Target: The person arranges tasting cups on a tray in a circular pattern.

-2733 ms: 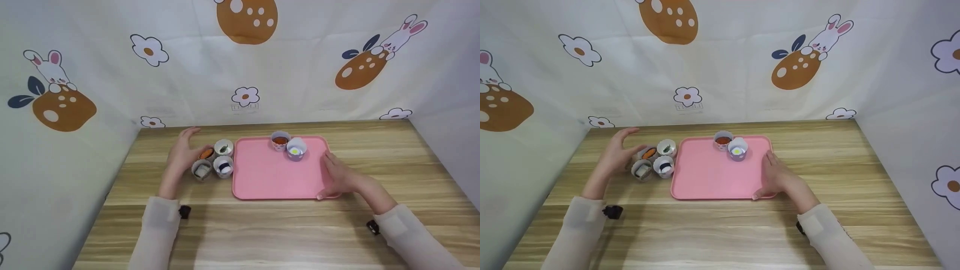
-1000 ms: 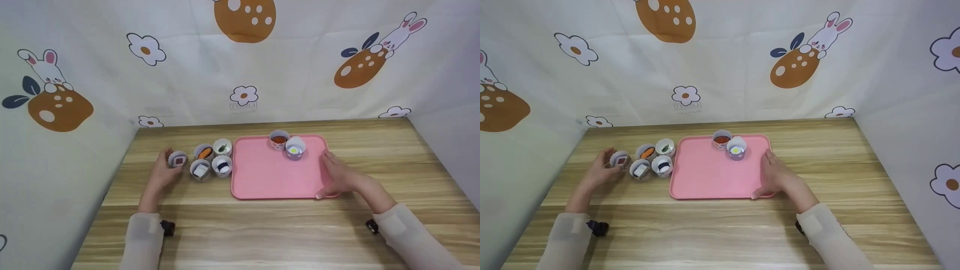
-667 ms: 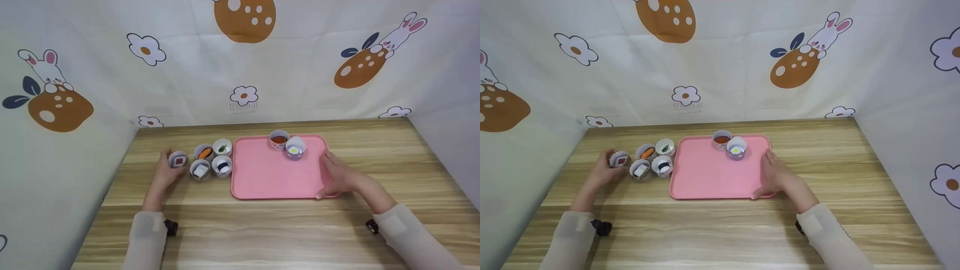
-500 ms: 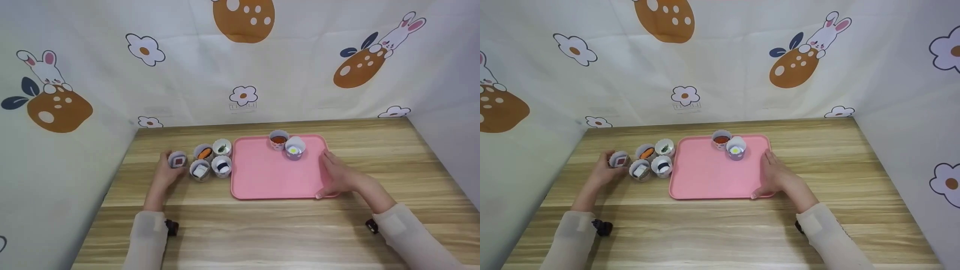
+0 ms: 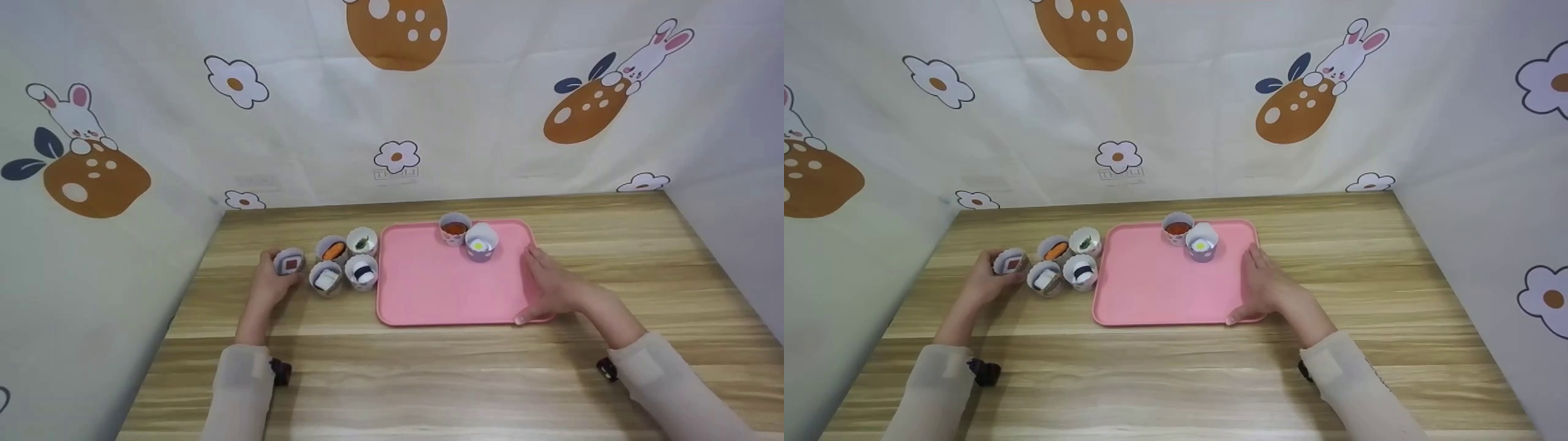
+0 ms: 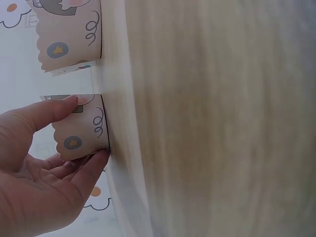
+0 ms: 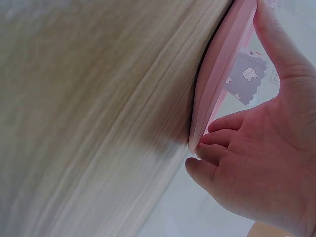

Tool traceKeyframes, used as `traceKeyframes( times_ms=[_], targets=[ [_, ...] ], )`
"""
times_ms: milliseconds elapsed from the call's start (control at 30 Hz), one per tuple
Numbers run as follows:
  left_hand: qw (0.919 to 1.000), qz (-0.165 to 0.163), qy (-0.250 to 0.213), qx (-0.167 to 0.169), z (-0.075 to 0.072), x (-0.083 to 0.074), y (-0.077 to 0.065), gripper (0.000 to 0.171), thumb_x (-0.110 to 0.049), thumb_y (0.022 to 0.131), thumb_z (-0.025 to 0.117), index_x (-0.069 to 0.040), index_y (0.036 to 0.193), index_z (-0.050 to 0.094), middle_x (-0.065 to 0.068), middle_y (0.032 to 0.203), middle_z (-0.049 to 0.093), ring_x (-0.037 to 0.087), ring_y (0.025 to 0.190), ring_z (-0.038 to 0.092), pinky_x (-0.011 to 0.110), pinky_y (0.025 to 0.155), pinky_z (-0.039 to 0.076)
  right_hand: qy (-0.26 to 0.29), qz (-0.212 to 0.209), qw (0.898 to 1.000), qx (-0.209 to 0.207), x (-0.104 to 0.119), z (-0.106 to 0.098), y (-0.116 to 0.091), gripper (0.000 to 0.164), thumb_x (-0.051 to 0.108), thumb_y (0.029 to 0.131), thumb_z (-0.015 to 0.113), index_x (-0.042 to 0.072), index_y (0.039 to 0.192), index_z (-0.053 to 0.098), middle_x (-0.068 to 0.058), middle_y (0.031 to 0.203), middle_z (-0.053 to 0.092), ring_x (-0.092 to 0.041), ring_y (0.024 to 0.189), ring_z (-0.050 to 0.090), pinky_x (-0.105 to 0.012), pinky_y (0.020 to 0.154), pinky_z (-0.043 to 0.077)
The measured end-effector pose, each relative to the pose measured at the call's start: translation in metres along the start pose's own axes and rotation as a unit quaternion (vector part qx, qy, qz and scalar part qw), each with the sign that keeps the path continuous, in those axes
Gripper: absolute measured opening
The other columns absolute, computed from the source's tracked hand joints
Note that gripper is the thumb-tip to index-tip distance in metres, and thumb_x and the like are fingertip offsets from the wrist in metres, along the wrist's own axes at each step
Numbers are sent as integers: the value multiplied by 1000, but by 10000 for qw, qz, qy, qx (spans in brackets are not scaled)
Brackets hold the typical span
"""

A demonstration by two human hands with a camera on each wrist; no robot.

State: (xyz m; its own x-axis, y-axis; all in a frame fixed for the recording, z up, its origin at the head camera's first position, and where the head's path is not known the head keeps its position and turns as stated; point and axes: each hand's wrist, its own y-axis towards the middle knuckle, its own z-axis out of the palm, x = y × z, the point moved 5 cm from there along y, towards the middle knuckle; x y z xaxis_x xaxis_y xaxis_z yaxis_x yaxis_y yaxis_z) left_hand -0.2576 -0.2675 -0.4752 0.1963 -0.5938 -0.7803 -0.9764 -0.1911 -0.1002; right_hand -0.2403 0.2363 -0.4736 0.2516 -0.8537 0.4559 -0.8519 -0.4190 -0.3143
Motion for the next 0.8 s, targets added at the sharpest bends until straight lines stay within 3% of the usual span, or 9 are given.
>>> traceKeyframes(
  times_ms=[267, 500, 800],
  targets=[
    [9996, 54, 143, -228, -8, -1, -4, 72, -15, 86, 74, 10, 139, 33, 38, 137, 47, 47, 129, 46, 53, 112, 38, 43, -87, 9999, -44, 0, 0, 0, 137, 54, 68, 87, -16, 152, 4, -38, 160, -5, -54, 148, 0, -63, 121, 12],
    [9998, -85, 35, -158, -16, -10, -8, 73, -13, 89, 71, 11, 143, 29, 35, 143, 43, 45, 136, 42, 53, 117, 33, -9, -288, 9993, -222, 1, 0, 0, 138, 51, 66, 89, -19, 150, 4, -41, 158, -4, -56, 147, 3, -64, 120, 14],
    [9997, 17, 105, -209, -23, -21, -11, 72, -14, 90, 68, 9, 146, 29, 34, 145, 42, 44, 138, 42, 52, 118, 33, -17, -126, 9998, -125, 1, 0, 0, 138, 54, 68, 87, -17, 152, 2, -39, 159, -6, -55, 148, 1, -62, 121, 13]
  ],
)
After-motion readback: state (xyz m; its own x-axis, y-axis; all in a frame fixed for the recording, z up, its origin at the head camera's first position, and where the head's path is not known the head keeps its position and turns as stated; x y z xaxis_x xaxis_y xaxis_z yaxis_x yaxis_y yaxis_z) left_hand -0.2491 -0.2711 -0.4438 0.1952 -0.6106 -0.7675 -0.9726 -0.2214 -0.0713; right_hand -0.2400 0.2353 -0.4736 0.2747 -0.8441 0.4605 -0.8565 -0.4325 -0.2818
